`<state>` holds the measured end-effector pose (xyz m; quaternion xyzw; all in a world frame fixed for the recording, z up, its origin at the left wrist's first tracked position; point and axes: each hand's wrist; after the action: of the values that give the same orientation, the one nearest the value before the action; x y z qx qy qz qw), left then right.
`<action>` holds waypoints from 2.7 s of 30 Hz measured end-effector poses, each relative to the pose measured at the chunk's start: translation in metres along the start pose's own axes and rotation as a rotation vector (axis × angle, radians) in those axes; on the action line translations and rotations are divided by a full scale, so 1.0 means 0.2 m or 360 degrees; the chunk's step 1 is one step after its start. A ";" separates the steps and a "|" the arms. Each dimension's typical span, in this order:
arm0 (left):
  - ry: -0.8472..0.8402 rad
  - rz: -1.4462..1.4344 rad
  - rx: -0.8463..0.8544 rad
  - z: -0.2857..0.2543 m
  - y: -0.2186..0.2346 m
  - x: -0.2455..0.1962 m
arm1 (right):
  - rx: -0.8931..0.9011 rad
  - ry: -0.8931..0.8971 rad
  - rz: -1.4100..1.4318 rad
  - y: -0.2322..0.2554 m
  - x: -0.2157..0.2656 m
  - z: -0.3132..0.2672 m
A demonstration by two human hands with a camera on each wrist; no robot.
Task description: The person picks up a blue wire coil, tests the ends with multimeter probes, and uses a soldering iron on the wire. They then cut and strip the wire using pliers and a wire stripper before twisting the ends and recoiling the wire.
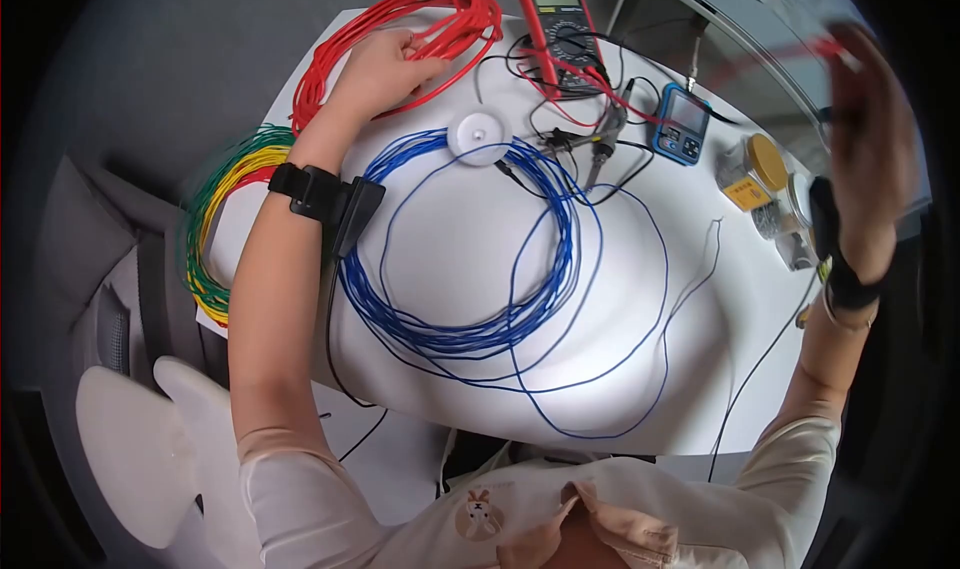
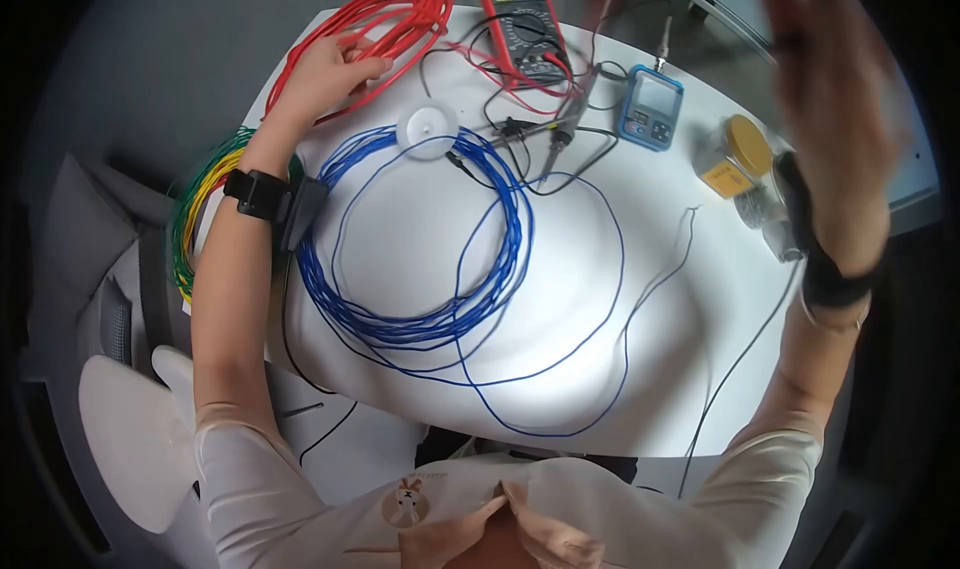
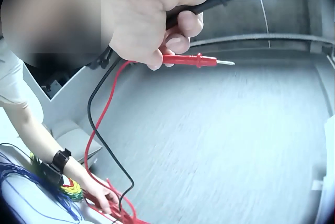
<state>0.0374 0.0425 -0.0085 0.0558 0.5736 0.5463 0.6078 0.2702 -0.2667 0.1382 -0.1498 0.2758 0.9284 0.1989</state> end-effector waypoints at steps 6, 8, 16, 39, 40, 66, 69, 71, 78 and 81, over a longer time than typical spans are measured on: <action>-0.0058 0.0366 0.0224 -0.06 -0.17 -0.01 | 0.0120 -0.0772 0.0223 0.48 -0.21 -0.47; -0.0052 0.0429 0.0256 -0.07 -0.21 -0.02 | 0.0231 -0.0470 0.0041 0.56 -0.20 -0.55; -0.0466 0.0563 0.0018 -0.15 -0.26 -0.21 | 0.1232 -0.1942 0.1877 0.58 0.04 -0.83; 0.0091 0.0039 -0.0107 -0.17 -0.03 -0.51 | 0.1684 -0.1785 0.2790 0.45 0.23 -1.03; 0.0253 0.0002 0.0030 -0.15 -0.07 -0.44 | 0.1699 -0.1783 0.2787 0.45 0.24 -1.03; -0.0282 -0.0830 0.0814 -0.18 -0.98 -0.96 | 0.1415 -0.0685 0.1966 0.31 0.35 -1.12; -0.0248 -0.0959 0.0851 -0.25 -1.03 -0.91 | 0.1388 -0.0614 0.1768 0.31 0.32 -1.09; -0.0138 -0.1048 0.0992 -0.27 -1.05 -0.87 | 0.1266 -0.0607 0.1616 0.27 0.30 -1.06; -0.0281 -0.1076 0.1121 -0.25 -1.00 -0.85 | 0.0820 -0.1010 0.1448 -0.01 0.24 -0.92; -0.0289 -0.1363 0.1062 -0.28 -1.03 -0.80 | 0.0878 -0.1190 0.1591 -0.09 0.23 -0.91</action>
<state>0.1601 -0.1867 -0.0690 0.0539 0.6324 0.0317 0.7721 0.2682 -0.3434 -0.0336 0.3826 0.4512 0.7938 -0.1411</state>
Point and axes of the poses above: each hand's wrist, its own z-axis towards the middle knuckle, its own y-axis out of the back of the hand, x = y × z, and after that the axes turned 11 degrees about -y, right-handed
